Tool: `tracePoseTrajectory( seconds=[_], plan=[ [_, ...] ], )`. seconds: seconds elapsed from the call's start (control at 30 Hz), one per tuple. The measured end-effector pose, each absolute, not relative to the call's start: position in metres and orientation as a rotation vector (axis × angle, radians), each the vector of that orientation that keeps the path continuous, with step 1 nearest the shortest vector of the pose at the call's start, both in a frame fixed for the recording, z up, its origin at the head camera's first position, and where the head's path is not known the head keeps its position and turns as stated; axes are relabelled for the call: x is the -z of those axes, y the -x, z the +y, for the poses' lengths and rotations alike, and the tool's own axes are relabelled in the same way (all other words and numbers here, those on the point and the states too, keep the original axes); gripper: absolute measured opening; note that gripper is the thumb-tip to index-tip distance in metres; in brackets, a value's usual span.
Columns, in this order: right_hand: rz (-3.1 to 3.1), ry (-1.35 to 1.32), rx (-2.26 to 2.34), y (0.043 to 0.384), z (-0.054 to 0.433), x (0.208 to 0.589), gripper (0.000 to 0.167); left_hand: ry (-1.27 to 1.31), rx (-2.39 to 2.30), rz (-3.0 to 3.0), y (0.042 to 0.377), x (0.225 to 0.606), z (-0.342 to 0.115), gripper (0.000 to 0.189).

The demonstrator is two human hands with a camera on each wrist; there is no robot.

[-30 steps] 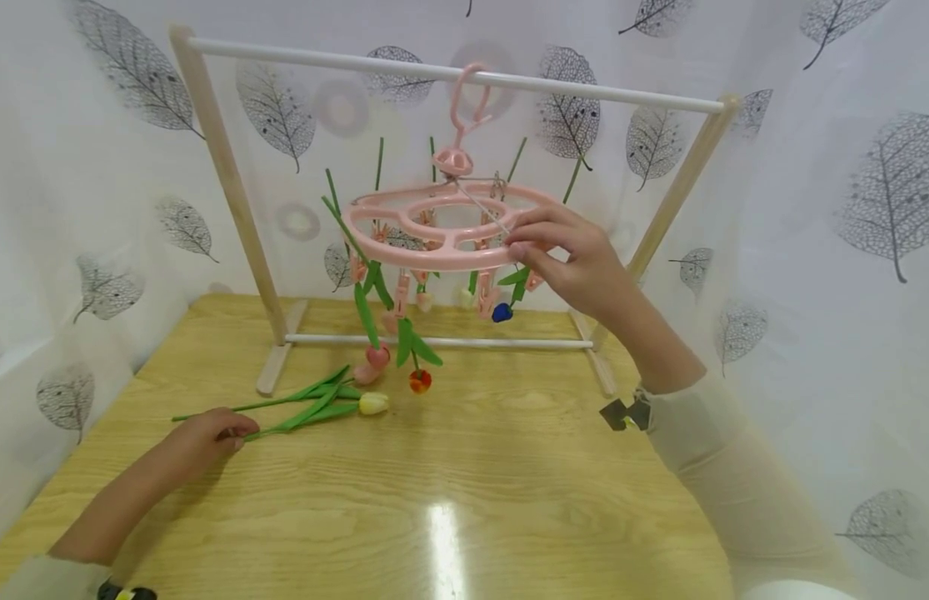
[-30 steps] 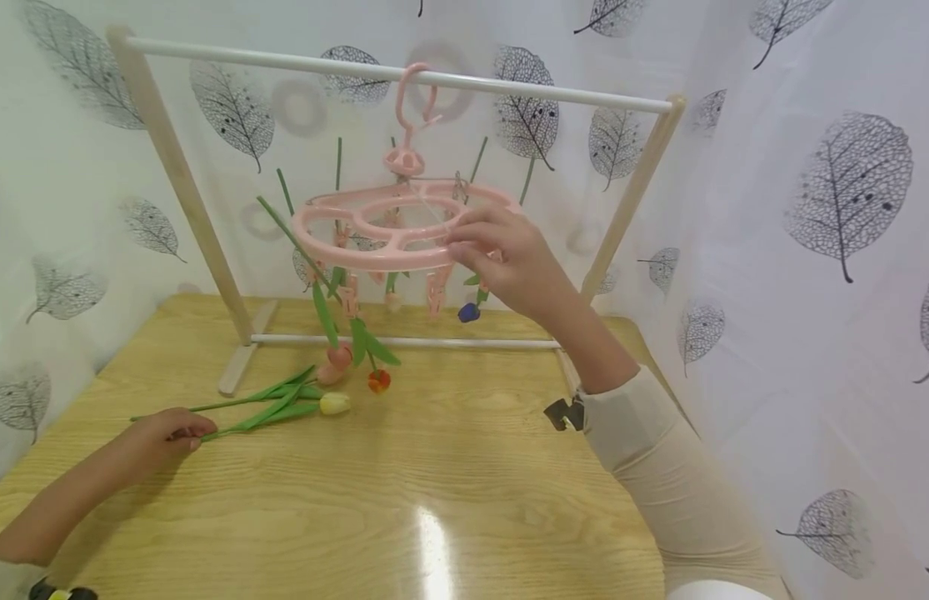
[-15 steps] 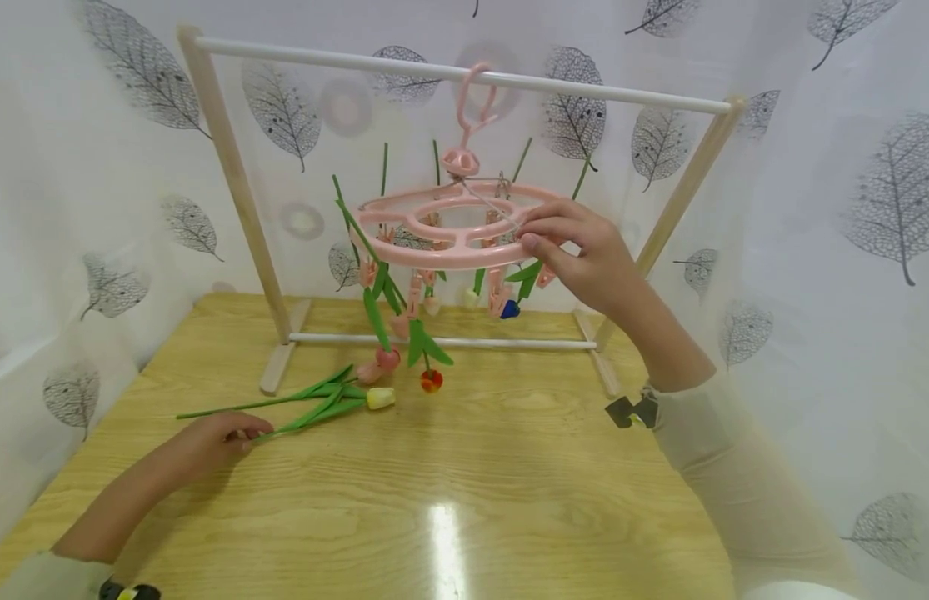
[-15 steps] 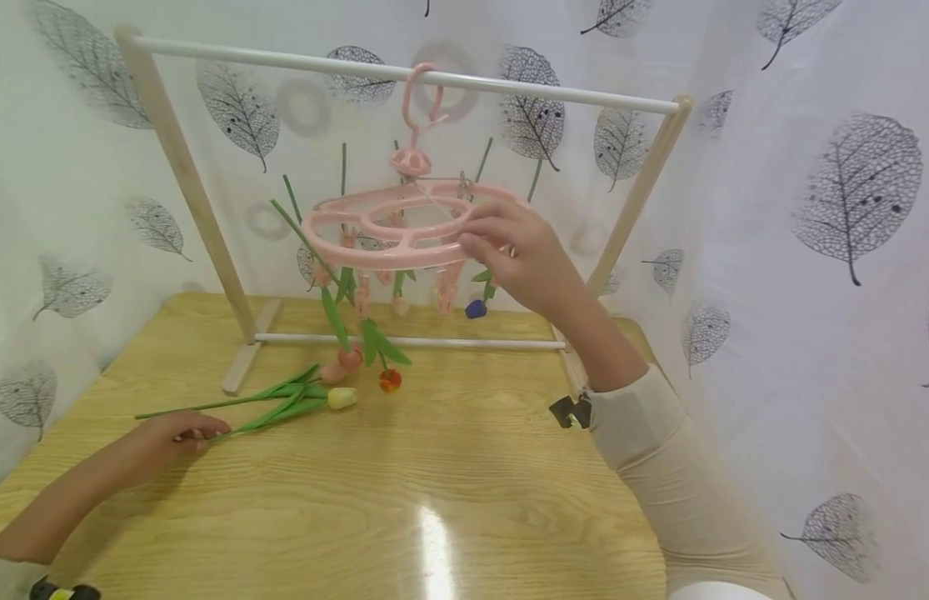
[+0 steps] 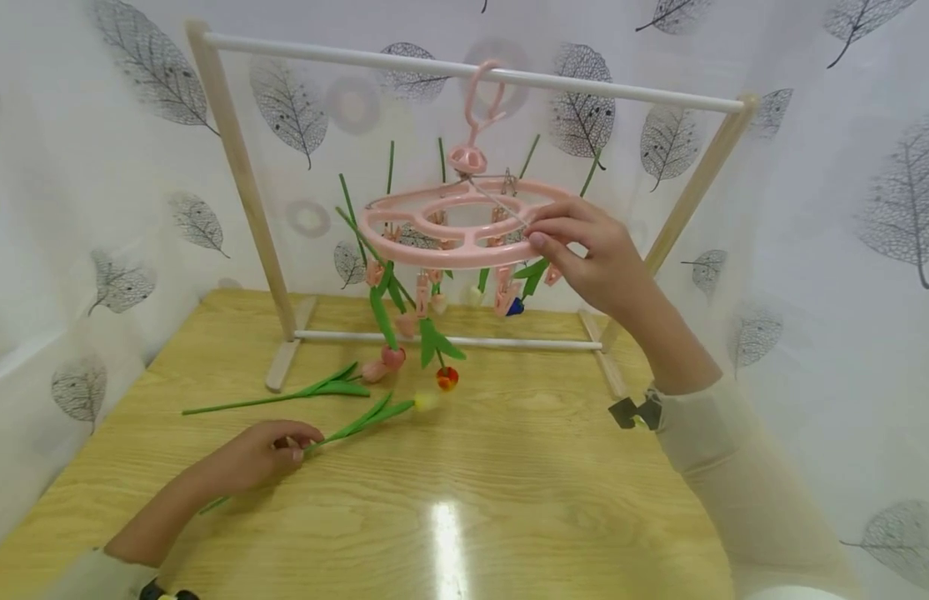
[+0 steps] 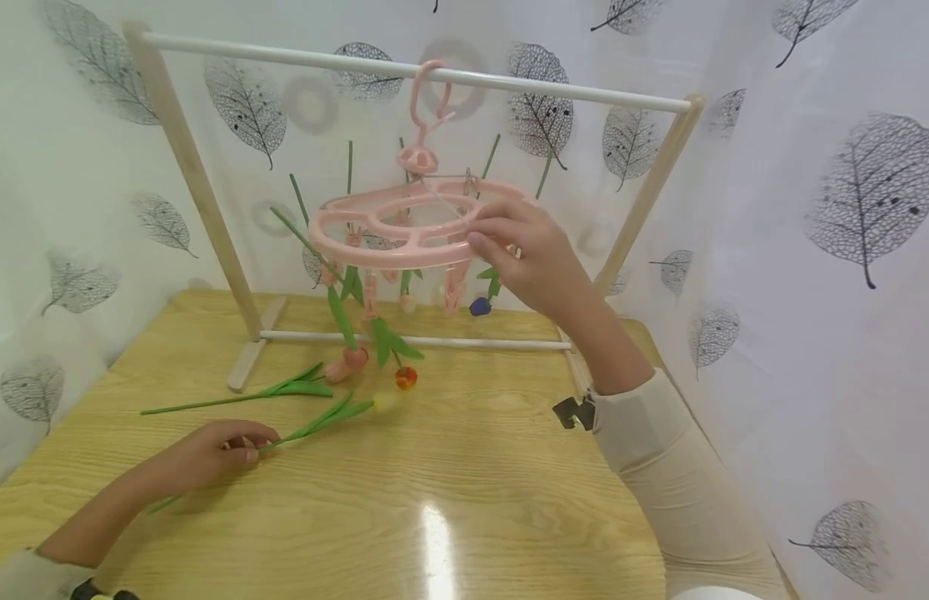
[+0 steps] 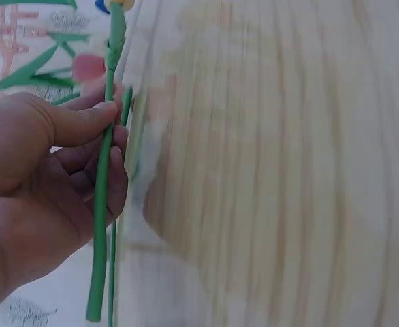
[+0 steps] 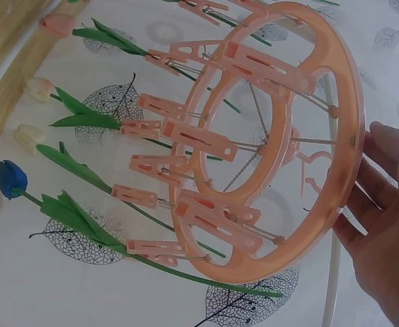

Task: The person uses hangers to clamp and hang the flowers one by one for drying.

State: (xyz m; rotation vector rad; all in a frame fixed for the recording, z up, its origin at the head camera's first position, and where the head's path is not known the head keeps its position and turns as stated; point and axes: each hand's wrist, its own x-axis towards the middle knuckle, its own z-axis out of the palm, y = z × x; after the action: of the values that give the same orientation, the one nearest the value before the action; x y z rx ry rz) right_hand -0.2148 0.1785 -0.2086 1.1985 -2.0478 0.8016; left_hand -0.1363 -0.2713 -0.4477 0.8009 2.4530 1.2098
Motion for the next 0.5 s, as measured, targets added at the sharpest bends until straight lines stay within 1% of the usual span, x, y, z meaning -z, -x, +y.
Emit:
tracePoseTrajectory(
  seconds=[0.3, 0.5],
  plan=[
    [-2.018, -1.225, -0.763, 0.217, 0.178, 0.209, 0.016, -0.834, -1.237, 2.324, 0.138, 0.445, -0.221, 0.03],
    [-2.048, -1.174, -0.744, 0.215, 0.181, 0.207, 0.019, -0.875, -1.241, 2.271, 0.143, 0.44, -0.191, 0.03]
  ],
)
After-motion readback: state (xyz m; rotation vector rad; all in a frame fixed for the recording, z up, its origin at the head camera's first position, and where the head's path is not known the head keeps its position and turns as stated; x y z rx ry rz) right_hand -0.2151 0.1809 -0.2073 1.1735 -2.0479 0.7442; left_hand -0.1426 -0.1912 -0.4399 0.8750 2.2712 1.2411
